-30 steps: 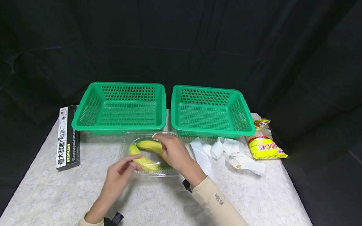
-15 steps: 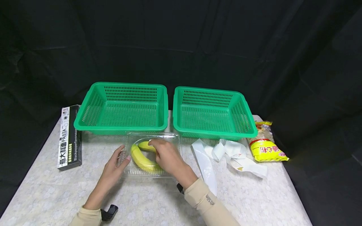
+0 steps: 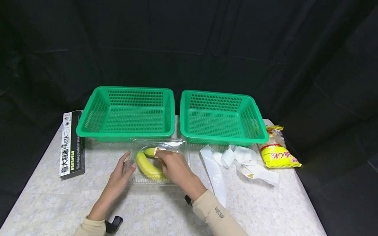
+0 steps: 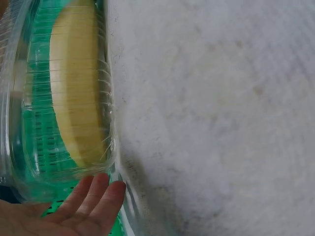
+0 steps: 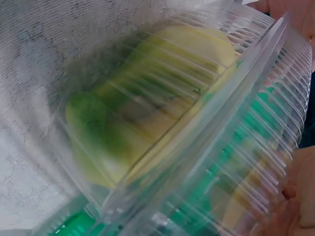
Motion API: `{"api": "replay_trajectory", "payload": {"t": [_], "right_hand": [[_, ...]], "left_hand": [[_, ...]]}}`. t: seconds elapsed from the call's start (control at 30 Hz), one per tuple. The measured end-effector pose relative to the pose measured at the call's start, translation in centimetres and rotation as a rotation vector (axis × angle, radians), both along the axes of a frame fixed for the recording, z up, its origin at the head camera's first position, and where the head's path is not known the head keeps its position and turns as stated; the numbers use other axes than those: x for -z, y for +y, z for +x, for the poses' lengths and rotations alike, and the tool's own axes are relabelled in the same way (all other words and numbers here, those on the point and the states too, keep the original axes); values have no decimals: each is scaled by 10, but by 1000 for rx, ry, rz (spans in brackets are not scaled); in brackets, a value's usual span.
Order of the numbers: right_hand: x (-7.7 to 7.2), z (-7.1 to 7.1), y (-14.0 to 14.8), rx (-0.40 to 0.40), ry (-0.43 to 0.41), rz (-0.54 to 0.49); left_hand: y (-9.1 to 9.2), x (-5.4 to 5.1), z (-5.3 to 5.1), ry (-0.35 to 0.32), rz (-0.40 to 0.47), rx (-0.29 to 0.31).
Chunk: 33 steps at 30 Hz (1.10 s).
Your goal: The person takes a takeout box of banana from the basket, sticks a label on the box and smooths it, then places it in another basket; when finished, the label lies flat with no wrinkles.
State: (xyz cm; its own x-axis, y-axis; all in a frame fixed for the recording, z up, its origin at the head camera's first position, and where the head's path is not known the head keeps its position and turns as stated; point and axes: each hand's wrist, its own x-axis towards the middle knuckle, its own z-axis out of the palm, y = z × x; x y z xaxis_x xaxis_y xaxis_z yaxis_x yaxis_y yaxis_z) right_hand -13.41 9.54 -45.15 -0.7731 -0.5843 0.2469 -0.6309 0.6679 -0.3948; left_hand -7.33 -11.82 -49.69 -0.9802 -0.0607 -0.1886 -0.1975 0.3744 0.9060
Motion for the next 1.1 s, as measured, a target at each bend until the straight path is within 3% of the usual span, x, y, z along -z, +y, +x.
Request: {"api": "replay_trajectory", "payload": {"t": [0.17,0.27,0.43,0.6,0.67,0.8,0.97,1.1], "right_hand": [[-1,1,1,-12,-13,13],[-2,2,2,-1,-17,12],[-3,6,6,-8,-57,20],[-5,13,10,-39,-124,35],[-6,15,10,-39,-146,44],[-6,19,11,-38,-180,79],[-9,25,11,-66,-208,129],[-8,30,10,-71,-231,175]], "left_hand": [[0,-3,-1,13,2,-4],[1,-3,-2,48,21,-44],[8,0,0,213,35,-172],[17,-6,2,438,-72,-234],[21,-13,2,500,-87,-204],[31,-27,-1,549,-96,-54],[41,-32,-15,500,-149,111],[46,-31,-25,445,-211,168]]}}
